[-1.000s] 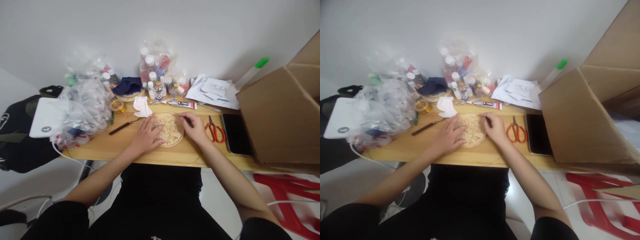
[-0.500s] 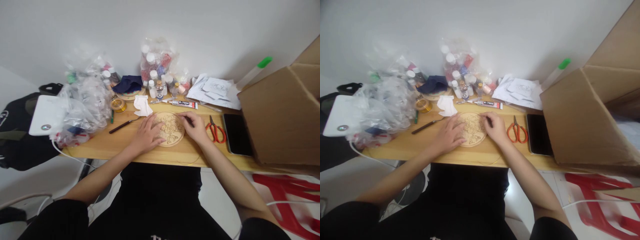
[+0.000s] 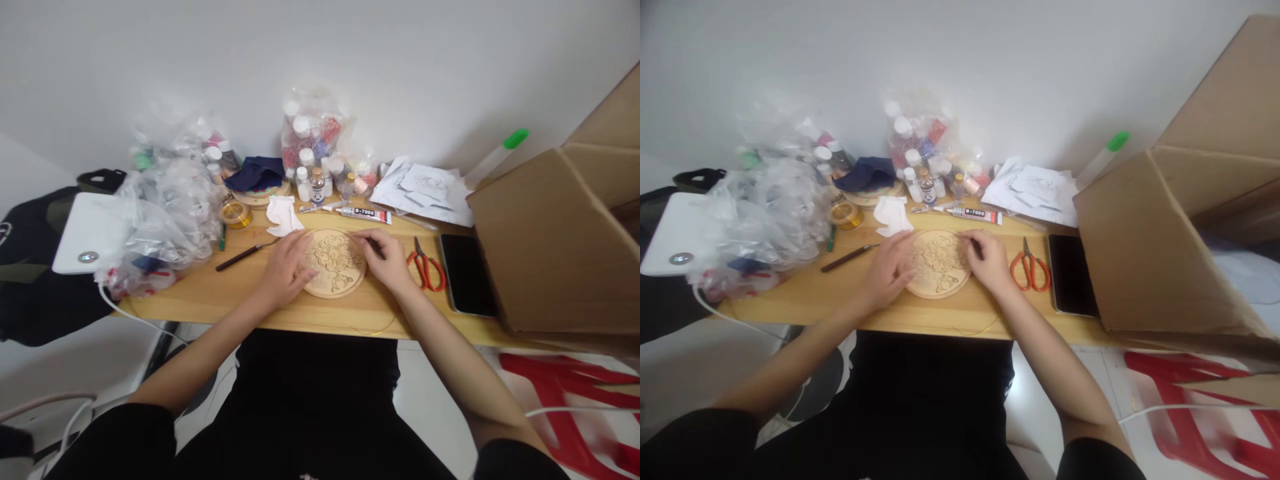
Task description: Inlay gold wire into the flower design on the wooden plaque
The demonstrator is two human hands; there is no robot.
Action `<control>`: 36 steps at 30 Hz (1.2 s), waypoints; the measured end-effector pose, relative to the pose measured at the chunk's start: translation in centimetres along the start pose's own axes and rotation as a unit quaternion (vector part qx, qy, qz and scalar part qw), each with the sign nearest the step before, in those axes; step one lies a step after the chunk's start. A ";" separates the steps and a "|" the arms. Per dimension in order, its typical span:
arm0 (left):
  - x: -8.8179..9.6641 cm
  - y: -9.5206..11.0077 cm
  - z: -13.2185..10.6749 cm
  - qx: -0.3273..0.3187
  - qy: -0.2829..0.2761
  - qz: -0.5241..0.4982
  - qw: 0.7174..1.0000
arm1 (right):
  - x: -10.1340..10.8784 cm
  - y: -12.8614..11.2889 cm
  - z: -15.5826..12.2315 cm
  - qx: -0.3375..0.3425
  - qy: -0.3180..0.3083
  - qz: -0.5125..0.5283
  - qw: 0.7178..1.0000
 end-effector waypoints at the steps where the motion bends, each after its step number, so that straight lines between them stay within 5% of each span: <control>1: 0.5 -0.1 0.0 0.016 0.031 -0.031 0.999 | 0.0 0.0 0.0 0.000 0.001 0.000 1.000; 4: 1.6 -0.4 -0.3 0.080 0.117 -0.141 0.980 | 0.0 0.0 0.0 0.002 0.002 0.003 1.000; 8: 1.4 0.3 -0.9 0.166 0.179 -0.326 0.913 | 0.0 0.0 -0.1 0.004 0.000 0.008 1.000; 16: -0.7 5.2 -0.6 0.233 0.162 -0.603 0.746 | 0.0 0.2 -0.1 -0.006 -0.012 0.003 1.000; 21: -1.1 6.6 -0.4 0.238 0.153 -0.660 0.696 | 0.1 0.4 0.1 -0.012 -0.014 -0.004 1.000; 25: -1.1 6.9 -0.3 0.232 0.152 -0.656 0.702 | 0.2 0.5 0.1 -0.017 -0.012 -0.008 1.000; 28: -1.1 7.0 -0.2 0.222 0.150 -0.626 0.732 | 0.2 0.4 0.0 -0.019 -0.011 -0.010 1.000; 36: 0.6 2.9 -1.2 0.153 0.192 -0.347 0.905 | 0.2 0.0 -0.1 -0.013 -0.004 -0.028 1.000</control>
Point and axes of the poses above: each hand's wrist, its own z-axis towards the middle knuckle, its own x-axis out of the back of the hand, y = z × x, the point moved 4 cm from there along z, towards the middle knuckle, and after that the axes turned 14 degrees about -x, right-handed, at the moved point
